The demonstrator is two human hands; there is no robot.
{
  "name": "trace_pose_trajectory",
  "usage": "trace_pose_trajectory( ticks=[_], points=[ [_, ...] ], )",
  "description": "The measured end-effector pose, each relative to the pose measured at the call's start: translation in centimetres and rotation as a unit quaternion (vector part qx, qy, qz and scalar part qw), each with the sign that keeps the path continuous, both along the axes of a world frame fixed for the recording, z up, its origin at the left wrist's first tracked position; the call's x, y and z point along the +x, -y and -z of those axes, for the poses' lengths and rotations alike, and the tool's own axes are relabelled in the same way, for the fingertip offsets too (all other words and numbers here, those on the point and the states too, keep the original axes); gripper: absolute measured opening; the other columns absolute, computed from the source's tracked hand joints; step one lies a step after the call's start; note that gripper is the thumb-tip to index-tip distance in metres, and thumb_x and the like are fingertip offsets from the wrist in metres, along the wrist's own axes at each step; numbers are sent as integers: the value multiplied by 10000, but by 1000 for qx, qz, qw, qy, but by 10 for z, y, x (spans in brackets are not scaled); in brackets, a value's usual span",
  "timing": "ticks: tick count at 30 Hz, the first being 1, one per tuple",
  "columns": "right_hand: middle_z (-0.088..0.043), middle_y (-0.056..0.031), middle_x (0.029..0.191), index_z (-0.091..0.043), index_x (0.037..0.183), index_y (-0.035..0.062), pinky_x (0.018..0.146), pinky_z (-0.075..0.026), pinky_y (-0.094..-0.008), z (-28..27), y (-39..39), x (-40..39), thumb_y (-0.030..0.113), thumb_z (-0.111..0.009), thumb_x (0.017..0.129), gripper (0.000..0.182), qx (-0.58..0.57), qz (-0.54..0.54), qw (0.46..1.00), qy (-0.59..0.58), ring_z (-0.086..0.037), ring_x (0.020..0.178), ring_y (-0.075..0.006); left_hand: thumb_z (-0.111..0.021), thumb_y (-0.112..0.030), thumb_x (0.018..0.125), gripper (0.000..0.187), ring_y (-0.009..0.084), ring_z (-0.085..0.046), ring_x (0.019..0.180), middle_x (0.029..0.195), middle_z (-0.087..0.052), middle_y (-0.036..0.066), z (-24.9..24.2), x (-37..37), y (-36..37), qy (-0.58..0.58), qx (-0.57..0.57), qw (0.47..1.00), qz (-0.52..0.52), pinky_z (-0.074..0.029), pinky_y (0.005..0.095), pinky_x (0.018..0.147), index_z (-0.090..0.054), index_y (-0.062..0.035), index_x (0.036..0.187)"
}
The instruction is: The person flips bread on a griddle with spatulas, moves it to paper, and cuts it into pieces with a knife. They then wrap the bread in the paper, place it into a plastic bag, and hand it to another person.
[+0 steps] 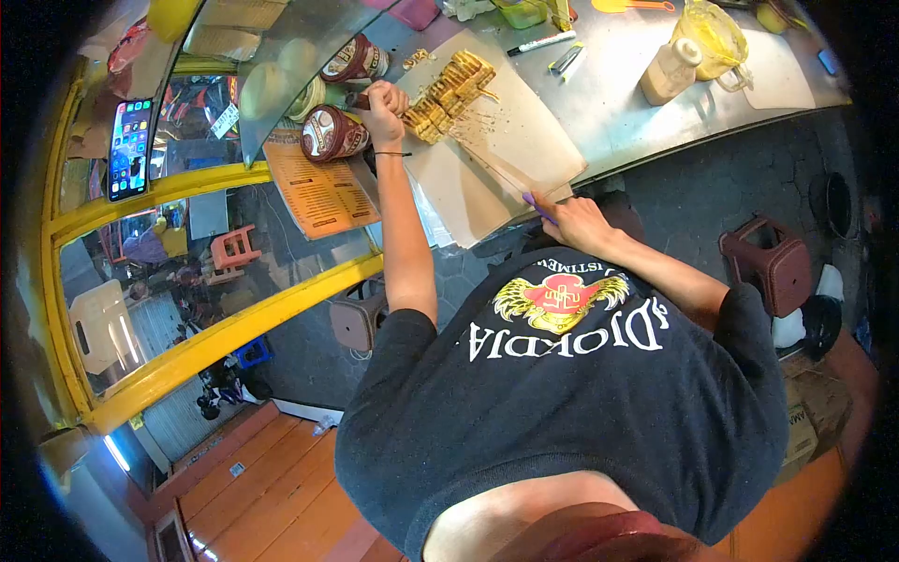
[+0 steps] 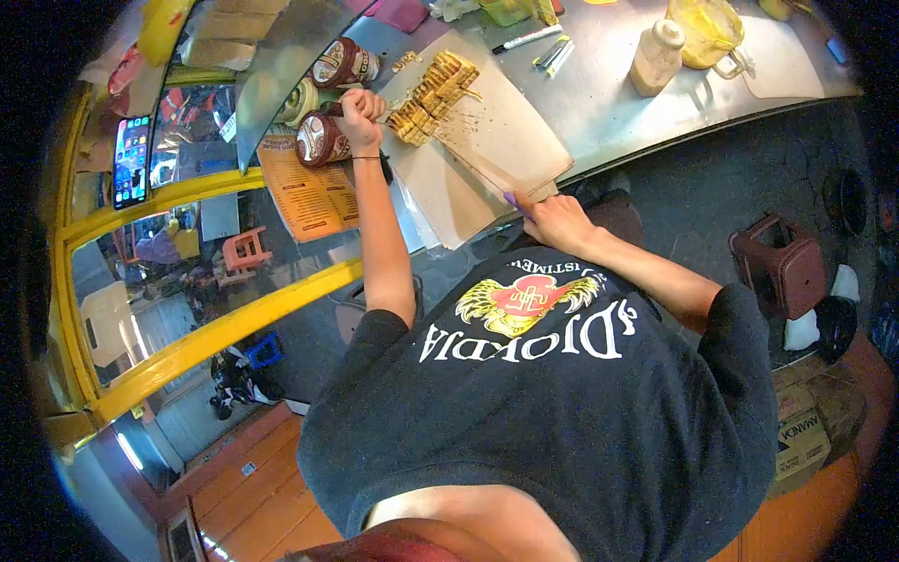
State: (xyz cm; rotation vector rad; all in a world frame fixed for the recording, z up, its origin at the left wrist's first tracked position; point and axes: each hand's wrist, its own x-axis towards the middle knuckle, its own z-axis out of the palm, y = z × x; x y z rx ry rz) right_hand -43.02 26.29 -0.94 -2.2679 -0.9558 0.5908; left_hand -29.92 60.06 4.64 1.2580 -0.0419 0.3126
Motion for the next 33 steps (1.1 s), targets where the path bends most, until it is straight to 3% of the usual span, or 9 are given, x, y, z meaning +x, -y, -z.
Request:
trace_pose_trajectory(
  ticks=[10, 12, 13, 15, 19, 21, 24, 27, 33],
  points=[
    [-676, -200, 860, -486, 1363, 148, 648, -526, -469, 5, -3, 24, 211, -602, 872, 509, 157, 18, 985, -68, -654, 698, -395, -454, -190, 901, 398, 101, -145, 430, 466, -202, -23, -30, -7, -5, -12, 46, 997, 58, -181, 296, 466, -222, -149, 580],
    [-677, -192, 860, -495, 1366, 147, 662, -524, -455, 14, -13, 33, 207, -606, 876, 505, 206, 24, 936, -283, -652, 706, -390, -456, -194, 902, 399, 102, -148, 432, 466, -204, -23, -42, -14, -3, -5, 56, 997, 62, -182, 297, 468, -224, -152, 580],
    [-677, -192, 860, -495, 1366, 147, 662, -524, -455, 13, -12, 35, 207, -606, 876, 505, 206, 21, 938, -278, -652, 706, -390, -456, -200, 903, 399, 103, -150, 434, 468, -204, -26, -48, -15, -4, 1, 40, 998, 47, -183, 296, 471, -226, -153, 580],
    [-677, -189, 868, -492, 1373, 152, 680, -523, -457, 8, -2, 32, 206, -612, 869, 522, 195, 56, 976, -79, -653, 743, -393, -452, -209, 907, 396, 102, -154, 438, 474, -208, -33, -66, -26, -5, 21, 9, 999, 45, -183, 290, 479, -232, -157, 582],
    [-675, -202, 884, -478, 1387, 163, 702, -522, -465, -7, 15, 35, 198, -618, 850, 556, 135, 102, 985, 23, -657, 787, -394, -450, -210, 899, 405, 104, -154, 424, 480, -205, -26, -91, -57, -9, 107, -16, 993, -45, -178, 307, 466, -230, -140, 567],
    [-657, -183, 845, -545, 1342, 146, 657, -505, -399, -18, 17, 40, 139, -642, 827, 524, 152, 122, 980, 40, -652, 706, -332, -441, -227, 922, 408, 102, -136, 443, 490, -186, -37, -89, -75, -5, 106, 4, 986, -128, -171, 283, 463, -221, -169, 584],
    [-659, -183, 729, -578, 1298, 124, 618, -504, -421, -21, 17, 53, 174, -627, 830, 473, 157, 203, 965, -50, -652, 644, -355, -523, -180, 882, 412, 84, -189, 445, 517, -224, -43, -62, -90, -1, 65, -11, 923, -379, -189, 274, 438, -246, -148, 580],
    [-649, -171, 696, -574, 1312, 125, 604, -495, -409, -12, 20, 70, 181, -620, 836, 481, 175, 264, 944, -97, -645, 621, -339, -525, -161, 870, 382, 87, -232, 445, 519, -275, -38, -26, -82, 3, 22, -49, 877, -477, -216, 270, 442, -271, -141, 585],
    [-696, -208, 854, -620, 1276, 146, 736, -527, -451, -4, 9, 80, 217, -629, 803, 479, 53, 153, 986, -43, -679, 771, -372, -535, -140, 883, 364, 80, -280, 441, 532, -331, -32, -10, -52, 26, 58, -54, 889, -451, -224, 266, 433, -288, -141, 615]
  ],
)
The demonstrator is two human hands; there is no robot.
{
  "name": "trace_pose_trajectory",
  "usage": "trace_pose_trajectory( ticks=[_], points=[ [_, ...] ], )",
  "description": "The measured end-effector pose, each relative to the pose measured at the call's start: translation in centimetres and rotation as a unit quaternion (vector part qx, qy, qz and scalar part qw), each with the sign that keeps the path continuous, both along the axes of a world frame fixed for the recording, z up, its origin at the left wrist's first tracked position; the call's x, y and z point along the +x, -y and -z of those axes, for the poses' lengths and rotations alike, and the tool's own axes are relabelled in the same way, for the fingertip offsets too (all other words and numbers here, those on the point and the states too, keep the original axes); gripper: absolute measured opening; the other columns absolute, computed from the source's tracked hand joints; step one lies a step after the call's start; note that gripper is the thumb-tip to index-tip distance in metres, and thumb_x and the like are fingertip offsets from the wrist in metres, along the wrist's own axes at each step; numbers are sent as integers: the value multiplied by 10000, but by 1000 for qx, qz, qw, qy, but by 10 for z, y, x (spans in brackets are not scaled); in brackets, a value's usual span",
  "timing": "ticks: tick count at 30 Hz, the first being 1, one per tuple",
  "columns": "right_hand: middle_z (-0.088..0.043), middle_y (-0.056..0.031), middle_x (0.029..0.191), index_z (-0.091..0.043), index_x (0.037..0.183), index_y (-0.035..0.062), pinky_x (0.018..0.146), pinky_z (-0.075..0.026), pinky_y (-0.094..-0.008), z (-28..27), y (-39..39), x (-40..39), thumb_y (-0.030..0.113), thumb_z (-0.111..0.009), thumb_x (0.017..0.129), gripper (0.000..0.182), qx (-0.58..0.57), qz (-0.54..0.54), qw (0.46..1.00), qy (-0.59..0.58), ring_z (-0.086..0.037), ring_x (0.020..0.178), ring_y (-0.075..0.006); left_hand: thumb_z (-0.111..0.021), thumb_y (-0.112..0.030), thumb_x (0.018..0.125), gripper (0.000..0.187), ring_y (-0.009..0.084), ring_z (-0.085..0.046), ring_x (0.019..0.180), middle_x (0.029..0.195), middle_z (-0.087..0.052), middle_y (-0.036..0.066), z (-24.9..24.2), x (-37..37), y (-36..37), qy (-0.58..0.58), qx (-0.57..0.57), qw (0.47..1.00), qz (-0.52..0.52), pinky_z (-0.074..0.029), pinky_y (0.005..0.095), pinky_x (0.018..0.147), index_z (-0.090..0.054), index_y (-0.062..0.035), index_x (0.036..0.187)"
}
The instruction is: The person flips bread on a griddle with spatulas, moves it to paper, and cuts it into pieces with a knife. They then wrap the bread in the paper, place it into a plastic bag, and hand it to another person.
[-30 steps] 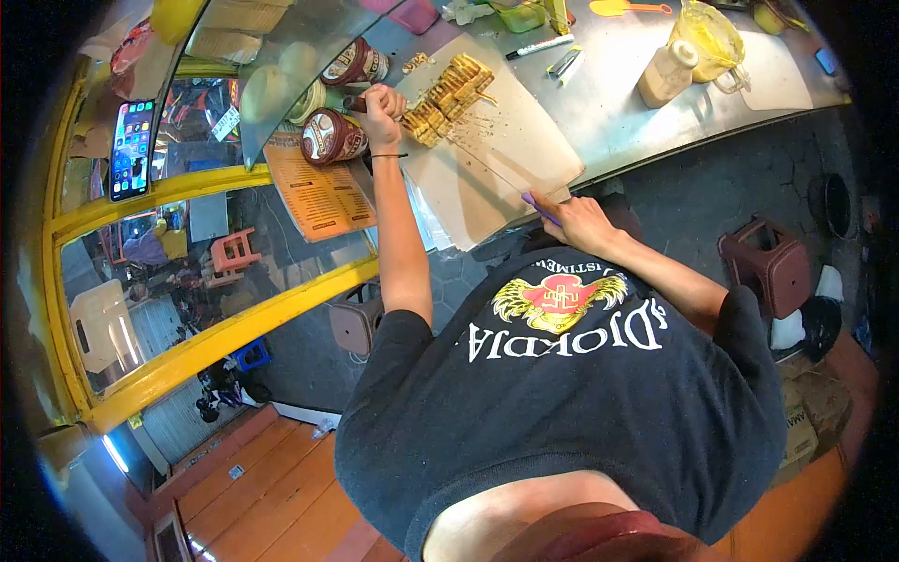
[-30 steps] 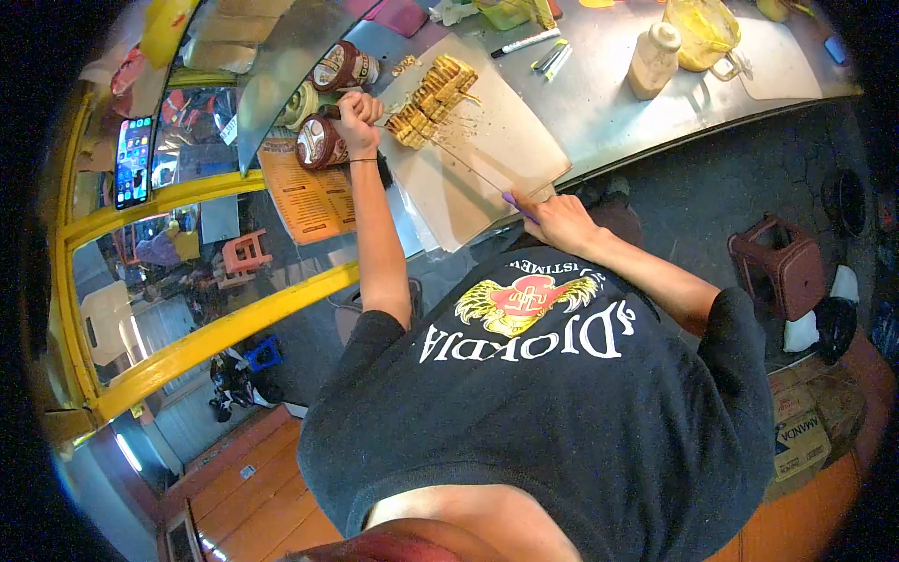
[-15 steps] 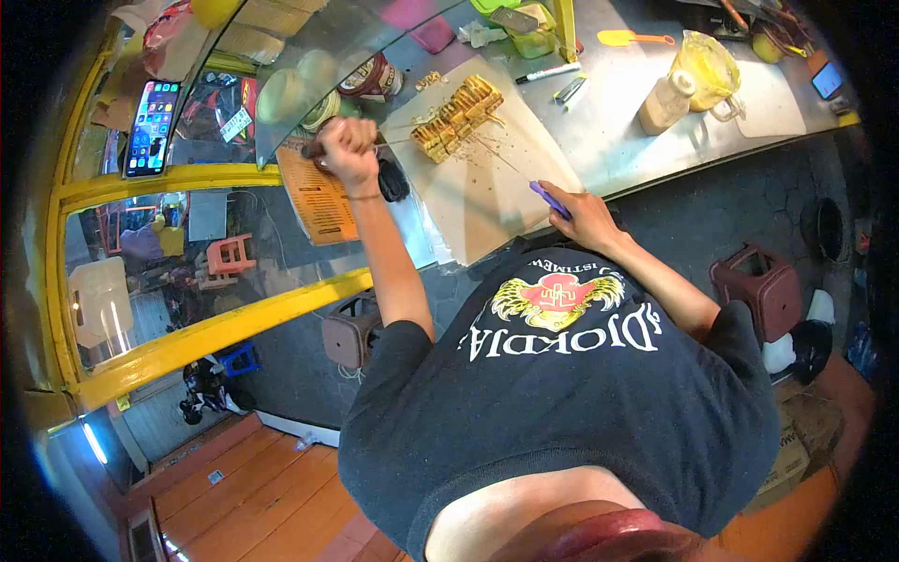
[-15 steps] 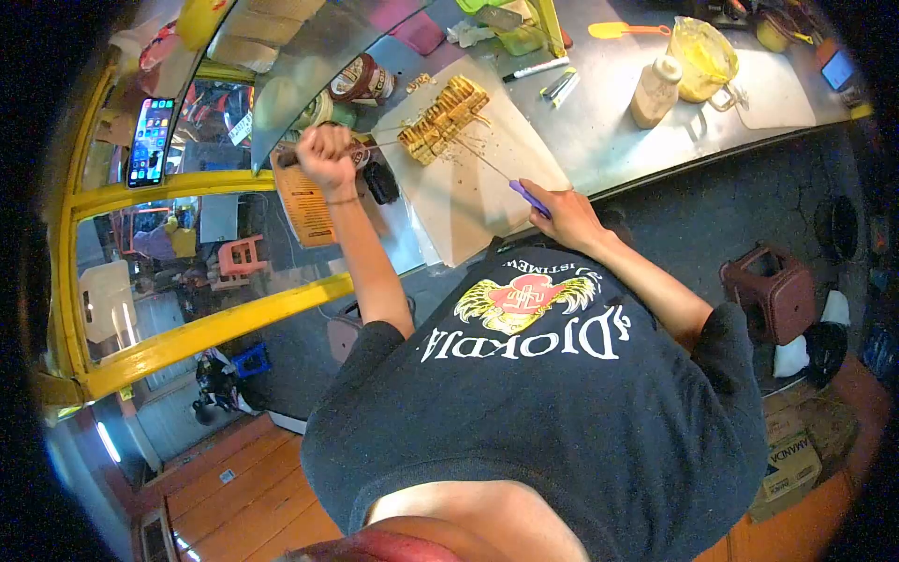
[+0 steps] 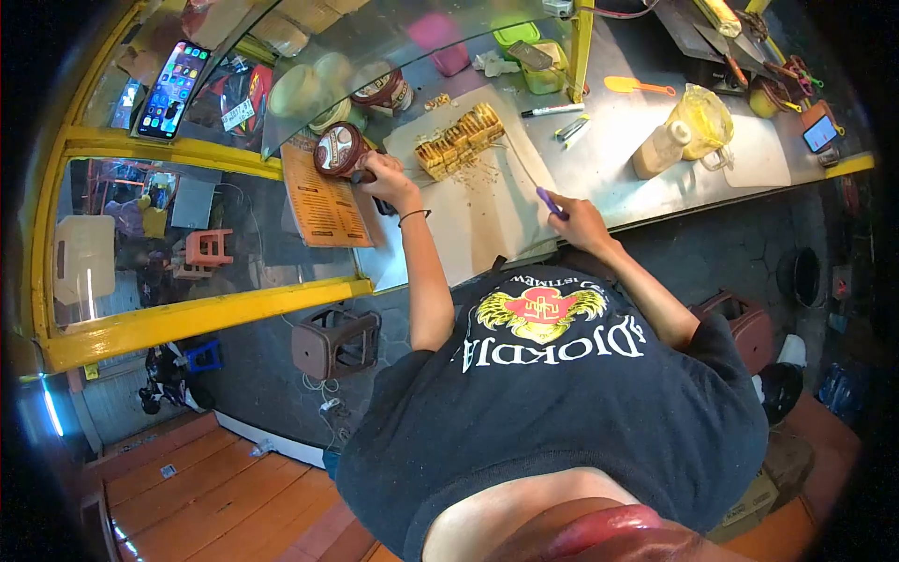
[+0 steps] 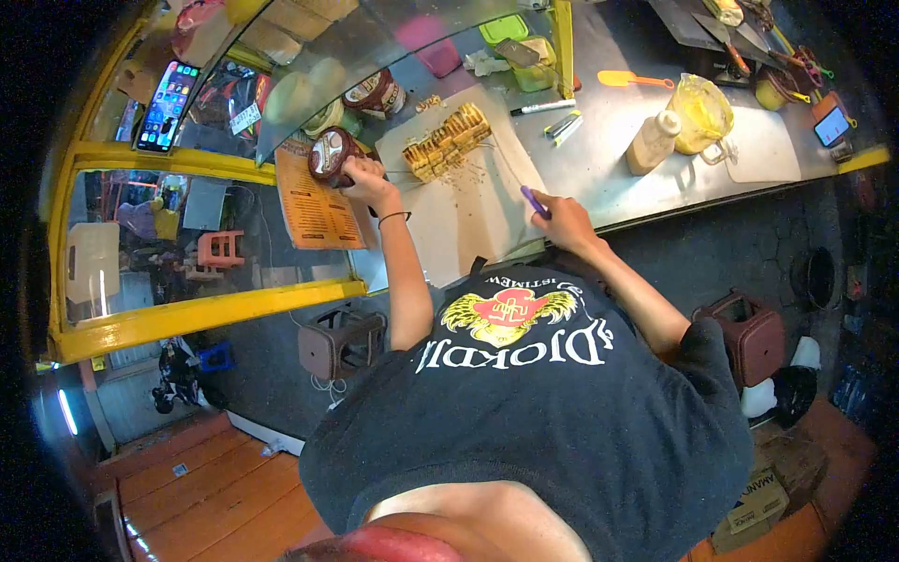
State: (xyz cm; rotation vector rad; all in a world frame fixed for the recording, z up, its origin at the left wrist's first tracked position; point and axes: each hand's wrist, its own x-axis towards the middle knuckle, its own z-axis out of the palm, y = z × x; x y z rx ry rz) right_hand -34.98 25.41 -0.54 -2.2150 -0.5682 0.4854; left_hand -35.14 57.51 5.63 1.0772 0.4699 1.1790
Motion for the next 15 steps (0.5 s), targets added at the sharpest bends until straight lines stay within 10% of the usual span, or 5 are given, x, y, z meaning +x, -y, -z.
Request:
trace_pose_trajectory(
  ticks=[7, 11, 12, 14, 15],
  points=[
    [-681, -169, 811, -604, 1210, 43, 635, -519, -350, -13, 26, 10, 162, -624, 823, 406, 135, 46, 978, -154, -665, 672, -259, -518, -208, 923, 363, 94, -311, 468, 552, -357, -36, -19, -14, -19, -9, 73, 995, 61, -270, 281, 452, -344, -146, 611],
    [-620, -63, 751, -573, 1167, 20, 469, -420, -241, -59, 53, -12, 137, -587, 909, 284, 371, -40, 748, -549, -559, 536, -99, -471, -221, 948, 299, 182, -494, 625, 685, -524, 34, -41, -44, 75, -179, 474, 858, 81, -405, 311, 575, -525, -71, 695],
    [-609, -65, 692, -588, 1121, 47, 433, -400, -239, -57, 57, -20, 227, -560, 946, 253, 446, -72, 649, -613, -547, 505, -110, -504, -222, 946, 266, 220, -564, 724, 739, -569, 69, -32, -41, 116, 3, 419, 865, 276, -455, 342, 673, -571, -57, 749],
    [-590, -67, 639, -592, 1054, 71, 396, -367, -228, -74, 56, -38, 307, -508, 976, 263, 530, -10, 539, -655, -522, 445, -122, -738, -309, 779, 263, 275, -588, 965, 983, -627, 91, -59, -37, 193, 28, 530, 709, 464, -462, 447, 883, -684, -90, 915],
    [-595, -81, 643, -585, 1018, 88, 383, -379, -232, -58, 50, -46, 373, -472, 991, 308, 532, 211, 502, -648, -525, 426, -142, -793, -363, 681, 394, 281, -571, 1059, 1088, -621, 93, -55, -30, 221, 47, 548, 665, 506, -458, 445, 942, -706, -130, 987]
  ],
)
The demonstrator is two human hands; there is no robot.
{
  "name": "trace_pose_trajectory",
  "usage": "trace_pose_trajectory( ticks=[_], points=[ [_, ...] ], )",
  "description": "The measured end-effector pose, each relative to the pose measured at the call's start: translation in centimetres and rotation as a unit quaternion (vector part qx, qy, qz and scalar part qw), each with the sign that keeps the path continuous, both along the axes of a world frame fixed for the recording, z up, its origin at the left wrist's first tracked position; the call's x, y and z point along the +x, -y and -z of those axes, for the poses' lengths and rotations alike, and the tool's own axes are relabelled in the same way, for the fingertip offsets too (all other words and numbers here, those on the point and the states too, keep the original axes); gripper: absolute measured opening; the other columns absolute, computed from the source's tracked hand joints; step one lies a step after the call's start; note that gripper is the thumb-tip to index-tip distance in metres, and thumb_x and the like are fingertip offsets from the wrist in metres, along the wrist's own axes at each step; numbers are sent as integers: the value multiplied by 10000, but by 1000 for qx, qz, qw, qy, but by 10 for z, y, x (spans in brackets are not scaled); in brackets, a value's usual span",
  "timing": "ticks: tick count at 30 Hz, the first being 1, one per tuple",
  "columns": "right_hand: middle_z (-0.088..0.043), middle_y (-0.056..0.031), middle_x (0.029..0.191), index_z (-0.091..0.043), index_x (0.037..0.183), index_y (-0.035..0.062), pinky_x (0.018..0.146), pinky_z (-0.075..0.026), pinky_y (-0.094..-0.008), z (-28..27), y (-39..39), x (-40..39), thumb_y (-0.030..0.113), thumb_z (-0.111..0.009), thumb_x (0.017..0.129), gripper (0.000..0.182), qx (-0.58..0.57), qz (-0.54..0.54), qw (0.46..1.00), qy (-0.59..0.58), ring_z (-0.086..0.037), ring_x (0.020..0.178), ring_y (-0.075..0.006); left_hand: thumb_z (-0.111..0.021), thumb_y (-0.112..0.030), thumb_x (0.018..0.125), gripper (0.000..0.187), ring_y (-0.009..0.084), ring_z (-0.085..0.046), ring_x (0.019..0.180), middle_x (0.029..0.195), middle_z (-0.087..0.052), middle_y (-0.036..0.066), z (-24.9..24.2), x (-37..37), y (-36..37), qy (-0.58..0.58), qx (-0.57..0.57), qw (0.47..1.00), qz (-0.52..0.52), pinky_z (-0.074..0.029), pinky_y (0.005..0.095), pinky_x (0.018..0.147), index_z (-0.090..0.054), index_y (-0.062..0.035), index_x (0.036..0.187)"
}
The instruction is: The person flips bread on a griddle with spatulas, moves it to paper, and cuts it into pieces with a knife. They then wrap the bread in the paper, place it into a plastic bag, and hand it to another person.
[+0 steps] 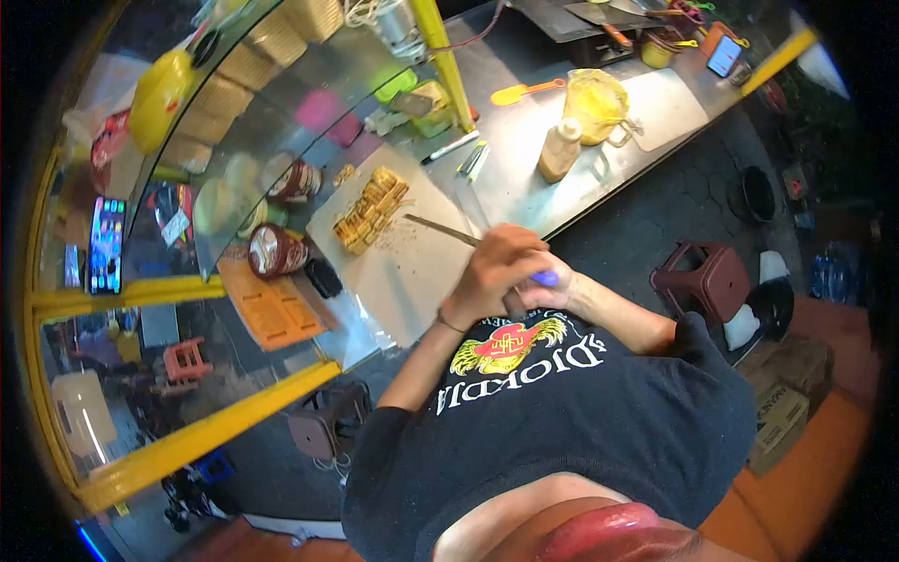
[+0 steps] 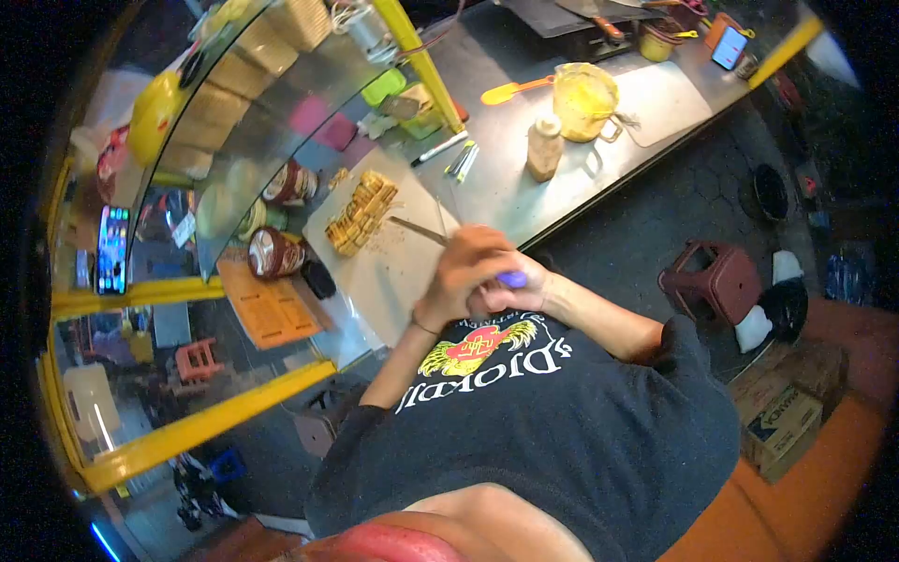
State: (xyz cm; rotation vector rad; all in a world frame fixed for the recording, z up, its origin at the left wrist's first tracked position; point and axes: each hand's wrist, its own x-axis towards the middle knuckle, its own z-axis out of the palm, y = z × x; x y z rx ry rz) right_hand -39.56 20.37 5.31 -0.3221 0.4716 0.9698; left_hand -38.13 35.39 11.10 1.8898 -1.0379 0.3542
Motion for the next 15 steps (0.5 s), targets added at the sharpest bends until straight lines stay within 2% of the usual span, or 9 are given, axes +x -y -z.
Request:
trace_pose_trajectory(
  ticks=[1, 2, 4, 6, 9, 10, 12, 13, 15],
  points=[
    [-615, -85, 690, -586, 1030, 90, 417, -441, -253, 55, 20, 6, 388, -472, 993, 321, 225, -75, 965, 112, -567, 467, -158, -817, -384, 643, 433, 268, -558, 1121, 1118, -622, 81, -1, 4, 15, 45, 41, 998, -2, -422, 459, 1004, -711, -127, 975],
    [-614, -80, 686, -591, 1016, 87, 433, -462, -257, 33, 26, 12, 369, -465, 999, 310, 96, -62, 984, 135, -586, 492, -161, -833, -431, 625, 679, 335, -448, 1285, 1316, -521, 142, 3, 9, 17, 22, 109, 994, 18, -316, 515, 1100, -640, -132, 1203],
    [-620, -64, 682, -613, 1015, 60, 443, -469, -254, 16, 35, 26, 305, -457, 1009, 290, -153, -10, 971, 183, -615, 535, -155, -838, -460, 615, 833, 383, -350, 1344, 1406, -416, 174, 5, 15, 19, -34, 169, 985, 27, -252, 545, 1123, -535, -142, 1322],
    [-631, -66, 704, -621, 1021, 44, 461, -467, -255, 39, 43, 47, 309, -473, 1004, 304, -199, -24, 938, 284, -613, 552, -145, -845, -533, 586, 1208, 502, -78, 1431, 1571, -106, 227, 16, 18, 12, -147, 257, 953, 60, -107, 614, 1149, -200, -177, 1542],
    [-675, -68, 788, -642, 1011, 3, 578, -479, -275, 111, 46, 81, 377, -606, 938, 383, -365, -40, 834, 413, -604, 634, -132, -754, -315, 822, 567, 370, -535, 1216, 1294, -558, 226, -5, 28, 8, -278, 178, 942, 55, -396, 457, 1042, -574, -42, 1285],
    [-685, -91, 830, -641, 1030, -9, 630, -496, -301, 123, 42, 92, 384, -617, 927, 407, -389, -74, 807, 438, -625, 689, -164, -754, -315, 822, 567, 370, -535, 1216, 1294, -558, 226, -12, 30, 17, -273, 182, 942, 66, -396, 457, 1042, -574, -42, 1285],
    [-695, -140, 925, -640, 1064, -29, 751, -511, -350, 140, 41, 107, 407, -626, 914, 461, -420, -96, 771, 469, -650, 807, -225, -616, -139, 942, 230, 242, -676, 891, 931, -697, 150, -25, 35, 38, -427, 30, 899, 93, -490, 332, 878, -650, 5, 1117],
    [-695, -168, 978, -640, 1080, -37, 821, -507, -374, 128, 42, 110, 423, -623, 912, 491, -427, -83, 764, 477, -654, 869, -254, -489, -147, 1013, 252, 186, -659, 765, 790, -684, 110, -24, 37, 59, -439, -69, 885, 139, -487, 289, 816, -643, 34, 1098],
    [-683, -198, 1053, -642, 1104, -36, 910, -473, -393, 88, 85, 125, 422, -614, 908, 499, -447, -144, 721, 509, -640, 969, -285, -404, -199, 1049, 354, 172, -666, 753, 786, -685, 95, -31, 60, 100, -447, -123, 858, 221, -516, 280, 757, -623, 69, 1121]
  ],
)
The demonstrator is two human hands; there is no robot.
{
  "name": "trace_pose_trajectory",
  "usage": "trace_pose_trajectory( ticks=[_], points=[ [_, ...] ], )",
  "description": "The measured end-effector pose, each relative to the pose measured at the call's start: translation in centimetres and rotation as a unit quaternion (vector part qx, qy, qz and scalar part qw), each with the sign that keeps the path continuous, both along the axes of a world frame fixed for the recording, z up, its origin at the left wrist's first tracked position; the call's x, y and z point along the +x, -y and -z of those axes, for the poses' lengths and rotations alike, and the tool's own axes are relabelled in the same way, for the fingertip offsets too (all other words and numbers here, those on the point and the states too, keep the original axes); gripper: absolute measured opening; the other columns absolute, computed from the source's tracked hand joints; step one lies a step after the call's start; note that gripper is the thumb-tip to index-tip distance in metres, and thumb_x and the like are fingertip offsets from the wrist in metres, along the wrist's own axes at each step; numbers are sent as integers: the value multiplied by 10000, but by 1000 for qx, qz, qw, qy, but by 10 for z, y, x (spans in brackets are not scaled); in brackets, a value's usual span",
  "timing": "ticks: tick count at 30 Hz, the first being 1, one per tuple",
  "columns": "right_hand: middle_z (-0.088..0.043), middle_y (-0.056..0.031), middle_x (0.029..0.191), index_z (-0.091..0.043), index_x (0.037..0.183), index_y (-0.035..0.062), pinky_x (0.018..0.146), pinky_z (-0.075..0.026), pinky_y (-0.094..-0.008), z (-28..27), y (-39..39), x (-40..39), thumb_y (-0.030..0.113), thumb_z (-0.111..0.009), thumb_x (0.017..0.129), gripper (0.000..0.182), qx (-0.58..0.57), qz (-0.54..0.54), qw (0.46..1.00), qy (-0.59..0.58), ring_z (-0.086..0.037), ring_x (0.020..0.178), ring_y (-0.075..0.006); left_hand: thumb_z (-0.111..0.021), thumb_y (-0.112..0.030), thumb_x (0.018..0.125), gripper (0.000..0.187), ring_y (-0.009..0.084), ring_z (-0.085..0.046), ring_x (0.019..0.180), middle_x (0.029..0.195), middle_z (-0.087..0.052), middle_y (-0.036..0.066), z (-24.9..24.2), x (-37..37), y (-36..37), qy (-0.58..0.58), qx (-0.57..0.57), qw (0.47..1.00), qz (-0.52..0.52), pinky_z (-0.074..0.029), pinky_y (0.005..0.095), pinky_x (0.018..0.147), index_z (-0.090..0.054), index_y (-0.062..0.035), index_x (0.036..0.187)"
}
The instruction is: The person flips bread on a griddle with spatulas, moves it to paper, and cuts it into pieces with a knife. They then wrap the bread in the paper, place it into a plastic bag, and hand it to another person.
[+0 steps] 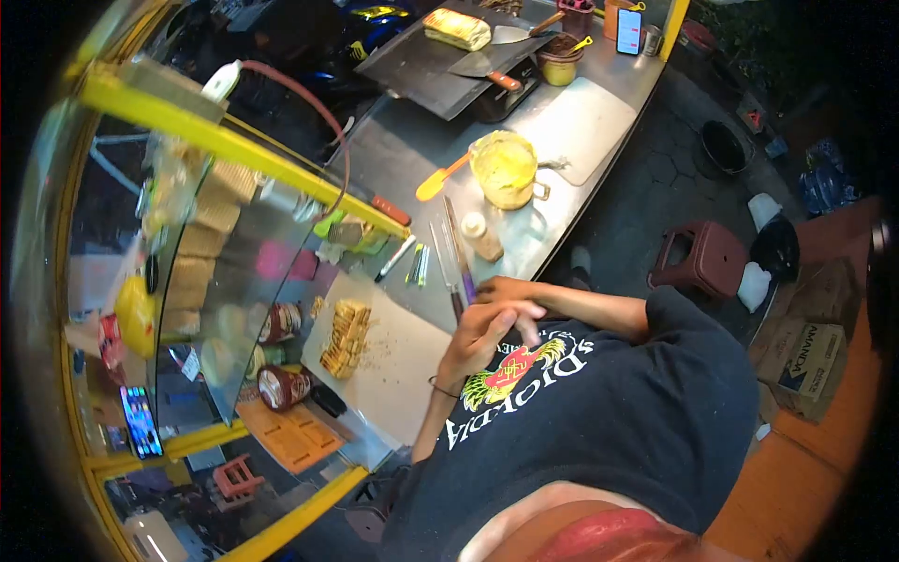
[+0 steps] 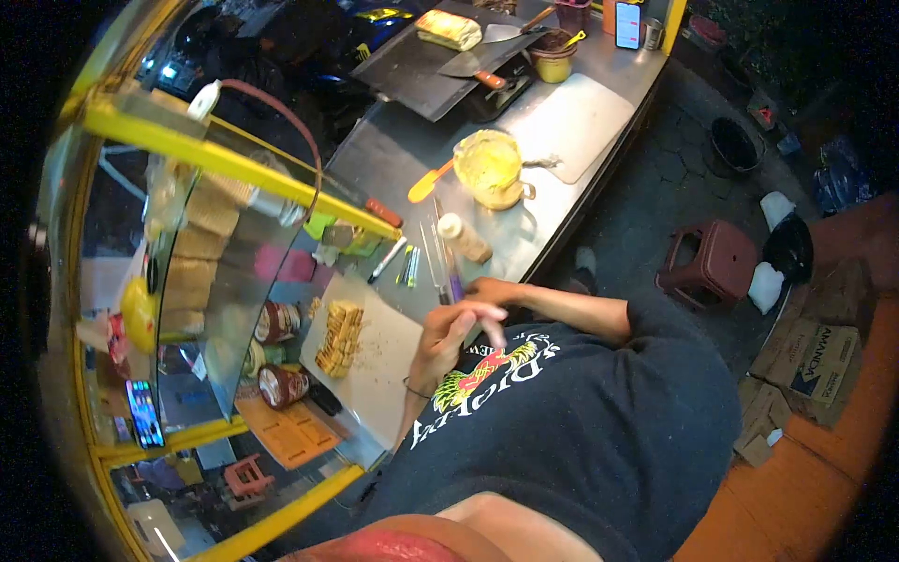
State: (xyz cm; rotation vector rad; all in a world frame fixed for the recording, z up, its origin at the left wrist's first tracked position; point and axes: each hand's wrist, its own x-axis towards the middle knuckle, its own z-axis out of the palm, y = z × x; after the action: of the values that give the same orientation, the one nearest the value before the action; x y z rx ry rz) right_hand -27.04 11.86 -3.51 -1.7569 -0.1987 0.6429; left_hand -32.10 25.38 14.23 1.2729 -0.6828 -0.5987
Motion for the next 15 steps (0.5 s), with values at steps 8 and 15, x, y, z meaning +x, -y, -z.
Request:
trace_pose_trajectory(
  ticks=[8, 15],
  points=[
    [-648, -77, 684, -596, 1115, 58, 423, -474, -297, -120, 314, 246, 231, -585, 909, 269, -31, 192, 962, 190, -602, 510, -166, -317, -476, 1038, 581, 235, -635, 930, 1180, -610, 213, 72, 161, 211, -220, -124, 959, -125, -518, 371, 833, -374, -41, 1418],
    [-645, -58, 694, -582, 1174, 66, 398, -382, -220, -123, 405, 437, 365, -696, 866, 444, 4, 206, 977, 61, -515, 469, -64, -559, -448, 962, 326, 120, -486, 627, 759, -534, -10, 126, 337, 267, -414, -310, 788, -334, -407, 281, 578, -560, -126, 1016]
  ],
)
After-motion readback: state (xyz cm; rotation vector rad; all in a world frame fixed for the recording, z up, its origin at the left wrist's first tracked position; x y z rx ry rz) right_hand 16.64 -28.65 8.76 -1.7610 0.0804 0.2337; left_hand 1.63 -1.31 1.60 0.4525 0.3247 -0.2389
